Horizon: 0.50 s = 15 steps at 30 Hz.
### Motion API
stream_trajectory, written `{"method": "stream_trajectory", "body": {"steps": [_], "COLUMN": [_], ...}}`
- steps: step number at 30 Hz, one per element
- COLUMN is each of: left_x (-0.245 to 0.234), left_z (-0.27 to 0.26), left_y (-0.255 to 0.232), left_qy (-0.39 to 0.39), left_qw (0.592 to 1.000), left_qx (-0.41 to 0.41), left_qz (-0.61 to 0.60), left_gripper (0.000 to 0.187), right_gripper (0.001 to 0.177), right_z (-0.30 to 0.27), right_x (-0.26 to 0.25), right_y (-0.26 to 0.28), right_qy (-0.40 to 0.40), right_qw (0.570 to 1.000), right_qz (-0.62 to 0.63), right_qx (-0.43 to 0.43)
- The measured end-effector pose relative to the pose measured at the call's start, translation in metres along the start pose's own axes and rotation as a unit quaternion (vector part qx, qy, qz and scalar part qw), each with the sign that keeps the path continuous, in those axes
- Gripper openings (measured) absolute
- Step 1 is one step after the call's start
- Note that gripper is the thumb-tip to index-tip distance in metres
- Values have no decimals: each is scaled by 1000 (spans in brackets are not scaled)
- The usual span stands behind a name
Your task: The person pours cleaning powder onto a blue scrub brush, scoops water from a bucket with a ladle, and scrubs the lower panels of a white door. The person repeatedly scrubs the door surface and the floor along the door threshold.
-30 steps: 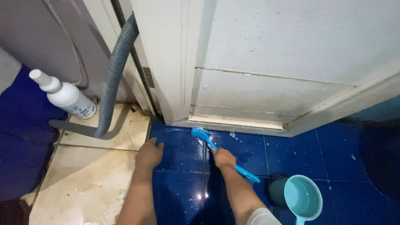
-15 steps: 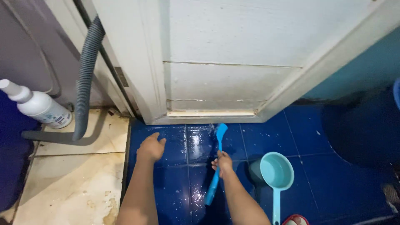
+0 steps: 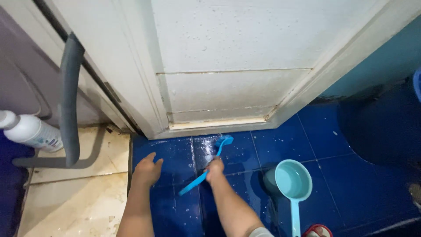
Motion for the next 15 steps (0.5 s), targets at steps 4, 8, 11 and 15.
{"method": "stream_trajectory", "body": {"steps": [4, 8, 11, 15], "left_x": [7, 11, 13, 21], "left_z": [31, 49, 39, 36], "left_y": [29, 48, 29, 31], "left_qy": [-29, -59, -64, -49], "left_qw": [999, 998, 998, 997], "left_qx": [11, 4, 28, 41], "left_qz": [-7, -1, -7, 32], "left_gripper": [64, 66, 66, 65], "right_gripper": [45, 61, 43, 60], "right_z": [-41, -112, 113, 71], "right_x": [70, 117, 41, -64], "right_y": [-31, 22, 55, 166], "right_qy": [114, 116, 313, 144], "right_qw": [992, 940, 898, 950], "right_qz": [48, 285, 310, 274], "right_qx": [35, 148, 11, 46]}}
Point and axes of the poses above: each hand's wrist, its own z-axis towards the middle knuckle, its own x-axis out of the palm, y = z × x, the point moved 8 cm from there along z, towards the middle knuckle, and after that the axes turned 9 degrees about y, right-handed, at the moved point
